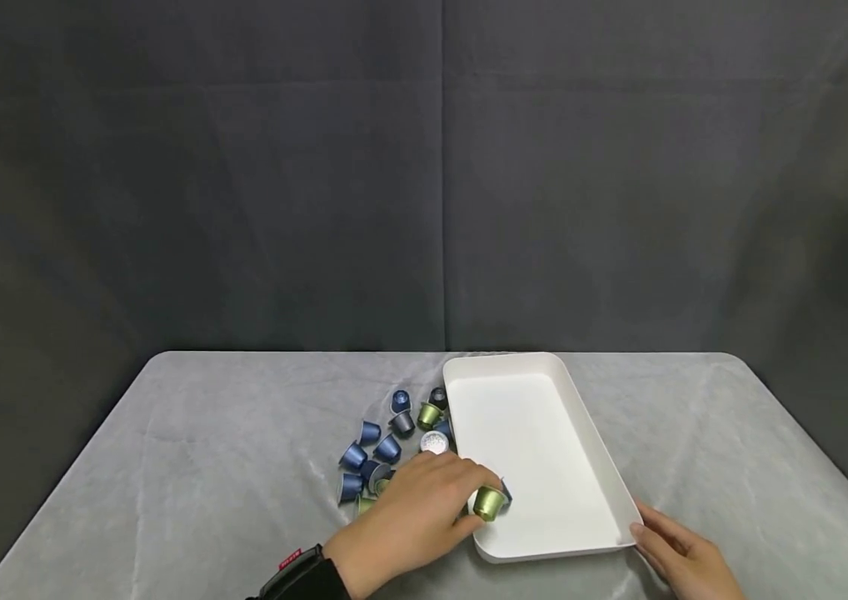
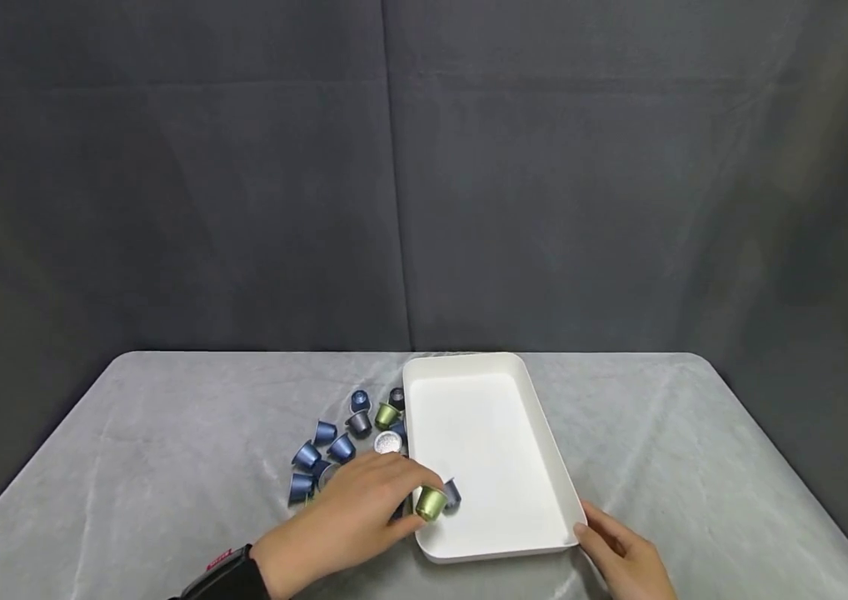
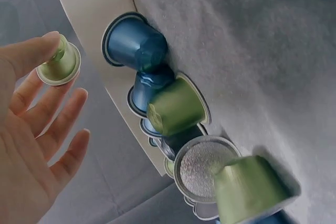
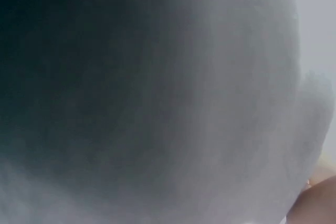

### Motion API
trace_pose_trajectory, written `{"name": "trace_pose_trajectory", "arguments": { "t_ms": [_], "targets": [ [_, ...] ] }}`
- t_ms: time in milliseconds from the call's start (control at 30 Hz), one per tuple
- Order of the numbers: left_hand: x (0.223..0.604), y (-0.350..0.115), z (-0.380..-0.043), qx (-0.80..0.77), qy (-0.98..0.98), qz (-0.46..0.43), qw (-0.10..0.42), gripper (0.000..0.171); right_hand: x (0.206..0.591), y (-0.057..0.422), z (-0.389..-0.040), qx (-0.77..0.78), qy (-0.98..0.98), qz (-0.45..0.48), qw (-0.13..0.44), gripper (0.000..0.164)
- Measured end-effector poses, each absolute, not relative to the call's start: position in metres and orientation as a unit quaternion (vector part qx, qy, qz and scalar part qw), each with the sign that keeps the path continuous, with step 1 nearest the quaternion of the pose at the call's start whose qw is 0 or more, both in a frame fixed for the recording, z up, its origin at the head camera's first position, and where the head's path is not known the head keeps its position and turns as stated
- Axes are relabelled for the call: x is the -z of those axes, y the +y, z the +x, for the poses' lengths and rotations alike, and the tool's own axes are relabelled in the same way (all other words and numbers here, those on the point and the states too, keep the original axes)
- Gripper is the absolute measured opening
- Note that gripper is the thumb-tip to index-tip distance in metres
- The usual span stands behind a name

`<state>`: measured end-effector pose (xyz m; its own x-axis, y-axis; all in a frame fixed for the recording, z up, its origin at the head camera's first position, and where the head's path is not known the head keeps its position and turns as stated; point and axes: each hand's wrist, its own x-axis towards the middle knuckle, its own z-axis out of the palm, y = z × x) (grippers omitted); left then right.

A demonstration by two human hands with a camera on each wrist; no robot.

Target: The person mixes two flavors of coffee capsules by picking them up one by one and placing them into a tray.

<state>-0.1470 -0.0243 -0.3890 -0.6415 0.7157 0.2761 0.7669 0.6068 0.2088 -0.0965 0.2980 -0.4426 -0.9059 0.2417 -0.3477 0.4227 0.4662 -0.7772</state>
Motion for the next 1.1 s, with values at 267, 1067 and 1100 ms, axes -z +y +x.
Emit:
{"name": "trace_pose_trajectory", "arguments": {
  "t_ms": [267, 1067, 1100],
  "targets": [
    [0.388, -0.017, -0.148, 0.141, -0.885, -0.437, 0.077, 0.031, 0.445, 0.297, -0.098, 0.508, 0.833, 0.197, 0.093, 0.077],
    [0.397, 0.015, -0.144, 0.084, -0.881, -0.461, 0.058, 0.026, 0.442, 0.298, -0.098, 0.516, 0.826, 0.208, 0.094, 0.08],
    [0.397, 0.014, -0.143, 0.081, -0.881, -0.461, 0.062, 0.026, 0.442, 0.297, -0.098, 0.514, 0.826, 0.209, 0.096, 0.081]
  ]
}}
